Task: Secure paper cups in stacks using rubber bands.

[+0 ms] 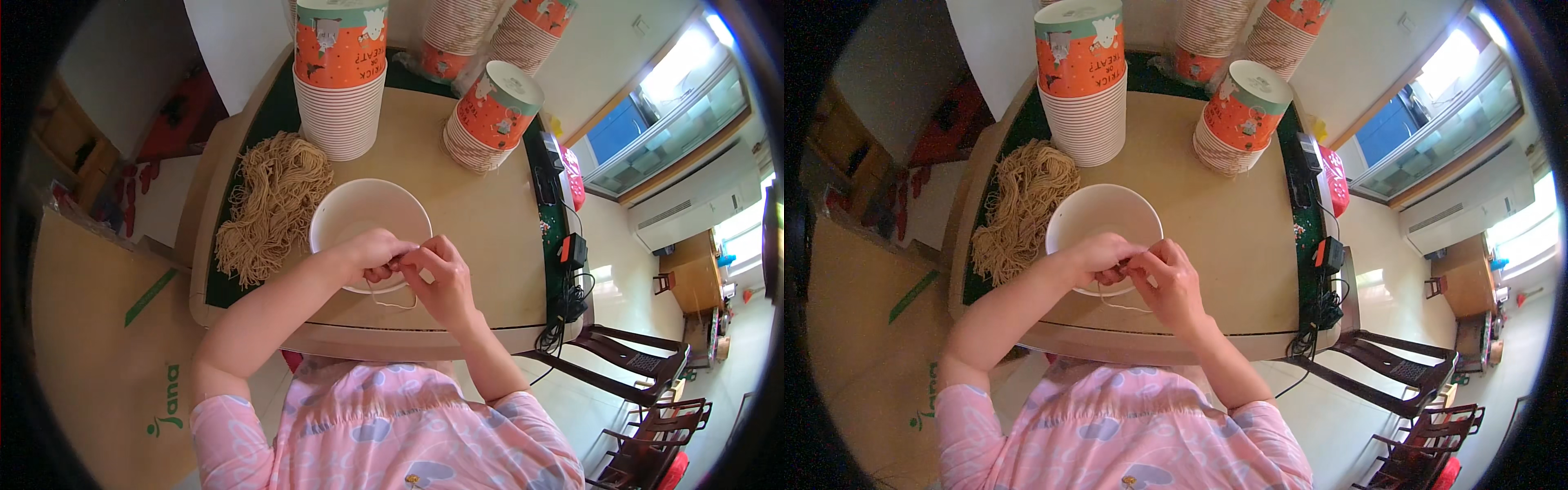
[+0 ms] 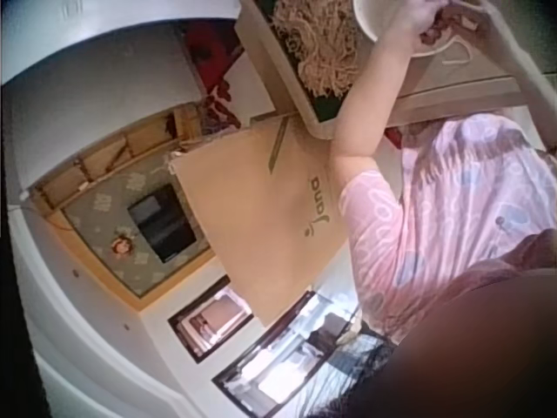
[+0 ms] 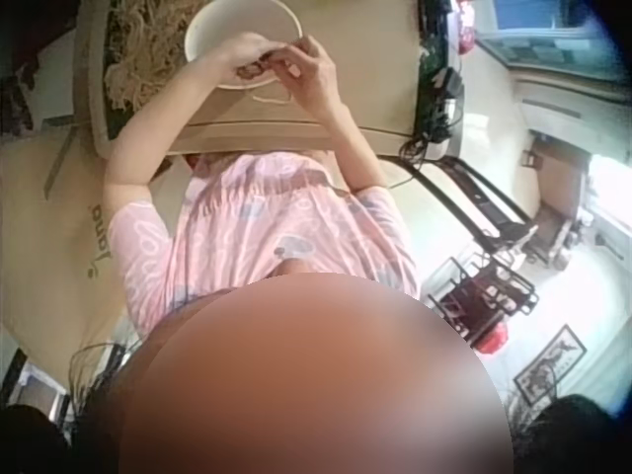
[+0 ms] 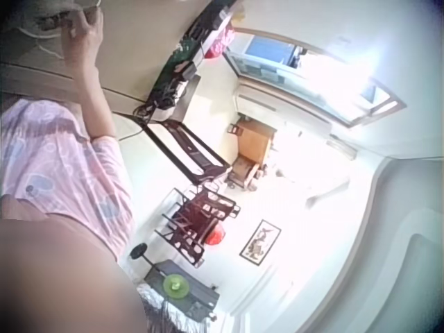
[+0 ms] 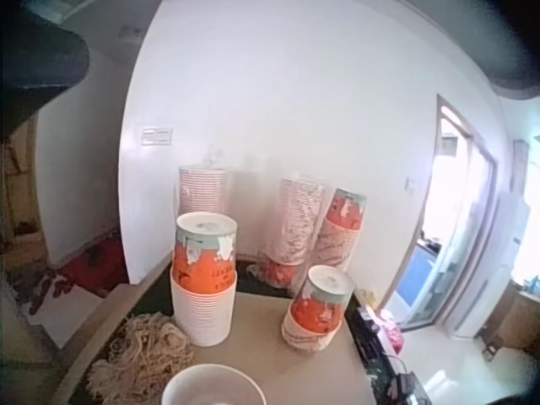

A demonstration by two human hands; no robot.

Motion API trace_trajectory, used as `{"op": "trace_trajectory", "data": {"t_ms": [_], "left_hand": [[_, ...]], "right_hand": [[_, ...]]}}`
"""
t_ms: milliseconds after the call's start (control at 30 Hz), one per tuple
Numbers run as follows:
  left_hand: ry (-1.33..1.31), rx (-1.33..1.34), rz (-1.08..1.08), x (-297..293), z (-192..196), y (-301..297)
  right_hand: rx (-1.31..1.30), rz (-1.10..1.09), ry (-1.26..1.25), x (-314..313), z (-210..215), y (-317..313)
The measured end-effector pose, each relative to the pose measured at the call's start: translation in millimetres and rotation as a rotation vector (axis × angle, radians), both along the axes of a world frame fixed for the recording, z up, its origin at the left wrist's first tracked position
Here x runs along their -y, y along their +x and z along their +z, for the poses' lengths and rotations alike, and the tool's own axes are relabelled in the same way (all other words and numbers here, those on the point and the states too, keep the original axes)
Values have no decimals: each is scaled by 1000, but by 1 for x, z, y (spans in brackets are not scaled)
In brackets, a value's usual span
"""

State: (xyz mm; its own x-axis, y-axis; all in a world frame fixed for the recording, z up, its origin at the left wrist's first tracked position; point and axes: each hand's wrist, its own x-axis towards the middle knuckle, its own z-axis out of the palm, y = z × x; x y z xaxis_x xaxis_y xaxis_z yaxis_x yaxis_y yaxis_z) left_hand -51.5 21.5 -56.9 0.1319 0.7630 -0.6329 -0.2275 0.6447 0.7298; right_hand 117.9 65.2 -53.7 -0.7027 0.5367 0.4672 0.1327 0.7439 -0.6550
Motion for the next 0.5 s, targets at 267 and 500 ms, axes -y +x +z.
{"op": "trace_trajectory", "data": {"t_ms": [267, 500], "left_hand": [[58, 17, -1, 0, -2, -5], [132, 93, 180, 11, 11, 7]], "right_hand": [[-60, -34, -51, 2, -2, 1], [-155, -101, -294, 2, -15, 6]]}}
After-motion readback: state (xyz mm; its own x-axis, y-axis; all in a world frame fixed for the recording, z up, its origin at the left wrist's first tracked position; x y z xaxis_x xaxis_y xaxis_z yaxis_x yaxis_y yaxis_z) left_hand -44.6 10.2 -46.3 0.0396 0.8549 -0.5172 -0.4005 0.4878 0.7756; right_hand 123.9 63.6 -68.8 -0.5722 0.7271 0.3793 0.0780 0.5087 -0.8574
